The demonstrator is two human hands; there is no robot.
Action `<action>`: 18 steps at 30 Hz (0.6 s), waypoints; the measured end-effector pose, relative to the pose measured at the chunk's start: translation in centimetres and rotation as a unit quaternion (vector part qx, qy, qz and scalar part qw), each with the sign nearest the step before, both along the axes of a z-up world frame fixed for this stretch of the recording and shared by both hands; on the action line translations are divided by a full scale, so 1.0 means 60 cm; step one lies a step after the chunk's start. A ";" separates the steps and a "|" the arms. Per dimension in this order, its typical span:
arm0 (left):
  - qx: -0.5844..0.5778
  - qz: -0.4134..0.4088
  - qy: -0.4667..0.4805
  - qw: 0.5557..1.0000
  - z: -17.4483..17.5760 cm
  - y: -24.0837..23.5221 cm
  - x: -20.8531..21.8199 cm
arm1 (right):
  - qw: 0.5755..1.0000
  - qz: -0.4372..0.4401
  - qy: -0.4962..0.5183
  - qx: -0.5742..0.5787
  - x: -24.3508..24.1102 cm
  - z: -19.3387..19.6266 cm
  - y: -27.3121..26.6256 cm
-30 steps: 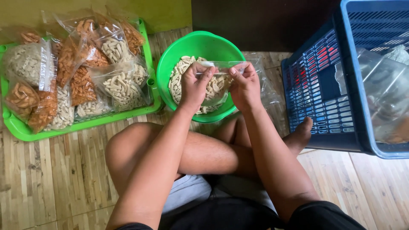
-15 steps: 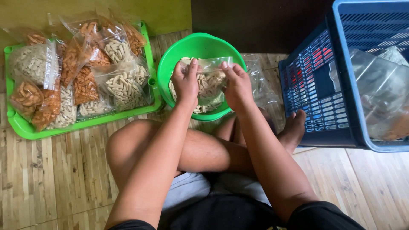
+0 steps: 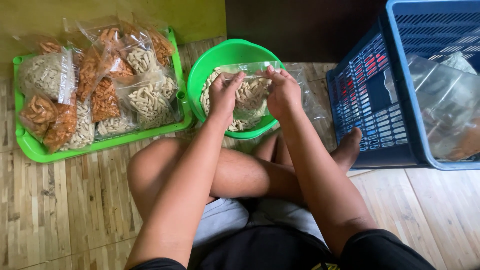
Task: The person scoops light-colored snack pieces from a green bowl into small clear plastic bags using a metal spoon. The person seals each bag and places it into a green tray alongside other filled bags.
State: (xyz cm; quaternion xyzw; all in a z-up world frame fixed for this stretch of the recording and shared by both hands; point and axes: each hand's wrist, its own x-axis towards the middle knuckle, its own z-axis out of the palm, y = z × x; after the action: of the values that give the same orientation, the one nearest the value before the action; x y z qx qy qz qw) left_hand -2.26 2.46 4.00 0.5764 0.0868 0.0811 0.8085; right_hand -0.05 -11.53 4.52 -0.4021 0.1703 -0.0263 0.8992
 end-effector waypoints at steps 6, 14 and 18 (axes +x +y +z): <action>-0.037 0.014 -0.028 0.999 0.020 -0.009 -0.010 | 1.000 0.025 -0.003 0.002 -0.007 -0.008 -0.004; -0.054 0.033 -0.036 0.997 0.020 -0.016 -0.006 | 0.999 0.033 0.002 0.010 0.018 -0.035 -0.017; -0.010 0.027 -0.039 0.999 0.012 -0.008 -0.006 | 0.999 0.021 0.023 0.012 0.025 -0.040 -0.014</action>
State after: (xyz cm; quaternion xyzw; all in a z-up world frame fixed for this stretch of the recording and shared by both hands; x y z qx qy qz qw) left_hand -2.59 1.96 4.69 0.5624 0.0713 0.1241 0.8144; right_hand 1.44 -12.39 2.11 -0.3956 0.1826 0.0032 0.9001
